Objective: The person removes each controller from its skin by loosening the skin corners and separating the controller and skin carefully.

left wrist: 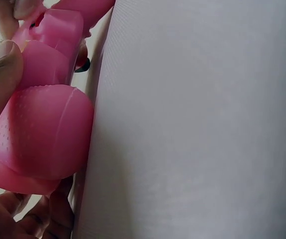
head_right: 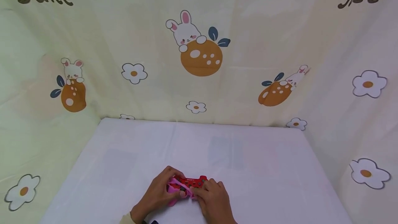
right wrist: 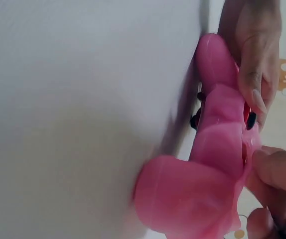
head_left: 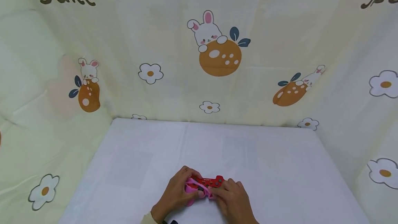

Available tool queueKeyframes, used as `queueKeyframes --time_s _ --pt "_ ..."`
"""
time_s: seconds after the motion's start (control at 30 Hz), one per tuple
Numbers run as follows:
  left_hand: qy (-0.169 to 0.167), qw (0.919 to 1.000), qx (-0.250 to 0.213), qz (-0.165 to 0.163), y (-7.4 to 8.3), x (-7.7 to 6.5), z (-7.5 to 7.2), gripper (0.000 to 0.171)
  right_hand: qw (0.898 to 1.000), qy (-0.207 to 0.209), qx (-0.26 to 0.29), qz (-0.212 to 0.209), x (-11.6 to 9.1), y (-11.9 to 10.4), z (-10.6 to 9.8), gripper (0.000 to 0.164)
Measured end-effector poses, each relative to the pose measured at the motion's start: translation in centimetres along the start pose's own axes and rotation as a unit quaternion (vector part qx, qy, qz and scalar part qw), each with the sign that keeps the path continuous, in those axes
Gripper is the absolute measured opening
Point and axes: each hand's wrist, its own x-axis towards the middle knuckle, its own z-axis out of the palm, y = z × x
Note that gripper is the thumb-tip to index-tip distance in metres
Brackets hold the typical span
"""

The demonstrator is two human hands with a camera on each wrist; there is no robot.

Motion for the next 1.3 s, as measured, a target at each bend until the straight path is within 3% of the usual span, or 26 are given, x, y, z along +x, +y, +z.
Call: queueKeyframes --time_s 0.17,0.63,0.87,0.97,1.1,1.3 --pt "-0.007 0.9997 -0.015 -0.018 -0.1 -0.1 -0.1 0.046 0.999 0.012 -0.009 0.030 0.8 -0.5 0.0 0.029" --pt "0.003 0.9997 -0.004 -0.023 0.0 0.0 -0.5 0.051 0.995 -0.056 0.000 0.084 1.5 -0.9 -0.1 0.028" --pt "-0.007 0.9994 -0.021 -0.028 -0.3 0.0 -0.1 0.049 0.985 -0.058 0.026 0.161 1.7 -0.8 0.2 0.027" --pt "-0.008 0.9992 -0.023 -0.033 -0.3 0.0 0.0 0.050 0.982 -0.068 0.031 0.176 1.8 -0.9 0.2 0.026" --pt "-0.006 0.9990 -0.020 -0.040 -0.2 -0.1 0.0 0.050 0.976 -0.104 0.024 0.189 1.9 -1.1 0.0 0.024" --pt "0.000 0.9996 -0.016 -0.024 -0.2 0.0 0.1 0.050 0.966 -0.173 -0.003 0.190 2.6 -0.8 -0.7 0.019"
